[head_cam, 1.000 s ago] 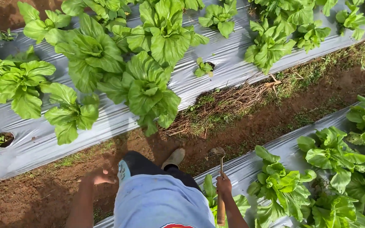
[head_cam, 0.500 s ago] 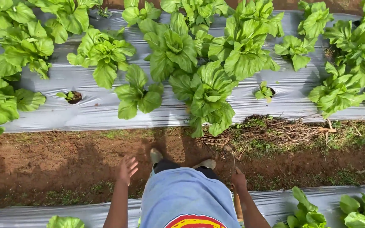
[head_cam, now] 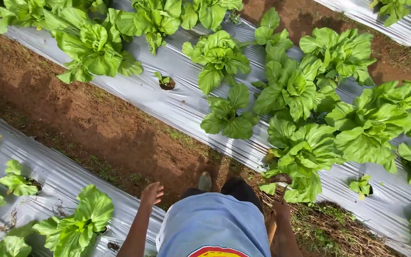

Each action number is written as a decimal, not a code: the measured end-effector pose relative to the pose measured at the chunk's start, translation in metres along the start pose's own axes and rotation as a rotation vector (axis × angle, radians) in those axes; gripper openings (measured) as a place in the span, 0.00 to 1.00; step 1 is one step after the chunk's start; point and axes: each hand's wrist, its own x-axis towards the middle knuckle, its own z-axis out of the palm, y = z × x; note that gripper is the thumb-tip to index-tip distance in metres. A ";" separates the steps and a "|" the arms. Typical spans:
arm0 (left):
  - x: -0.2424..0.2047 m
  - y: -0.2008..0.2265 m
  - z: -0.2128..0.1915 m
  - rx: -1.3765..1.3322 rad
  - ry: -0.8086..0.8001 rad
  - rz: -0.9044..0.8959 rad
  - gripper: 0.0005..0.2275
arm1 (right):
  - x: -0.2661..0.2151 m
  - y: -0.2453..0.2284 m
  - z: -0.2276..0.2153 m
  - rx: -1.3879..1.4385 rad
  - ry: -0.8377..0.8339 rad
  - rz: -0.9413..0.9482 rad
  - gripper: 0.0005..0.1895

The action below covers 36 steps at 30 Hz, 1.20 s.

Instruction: Clearing weeds and dried branches from a vegetable garden bed using hands and a small hand hoe.

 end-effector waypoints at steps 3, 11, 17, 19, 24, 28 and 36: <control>0.000 -0.036 -0.030 -0.130 0.083 -0.054 0.22 | 0.015 0.001 0.030 0.010 -0.046 0.072 0.20; 0.043 -0.159 -0.057 -0.391 -0.174 -0.362 0.25 | 0.007 -0.074 0.140 -0.775 -0.298 -0.217 0.19; 0.038 -0.095 -0.060 -0.525 0.274 -0.456 0.20 | -0.070 -0.186 0.259 -0.583 -0.412 -0.226 0.21; 0.056 -0.066 -0.081 -0.544 0.258 -0.440 0.20 | -0.042 -0.191 0.309 -0.470 -0.462 -0.226 0.17; 0.111 0.028 -0.141 -0.375 0.234 -0.304 0.21 | -0.092 -0.268 0.395 -0.477 -0.430 -0.174 0.18; 0.119 0.111 -0.197 -0.423 0.356 -0.073 0.17 | -0.117 -0.298 0.451 -0.527 -0.460 -0.237 0.18; 0.119 0.134 -0.249 -0.767 0.485 -0.103 0.14 | -0.180 -0.354 0.537 -0.840 -0.542 -0.315 0.23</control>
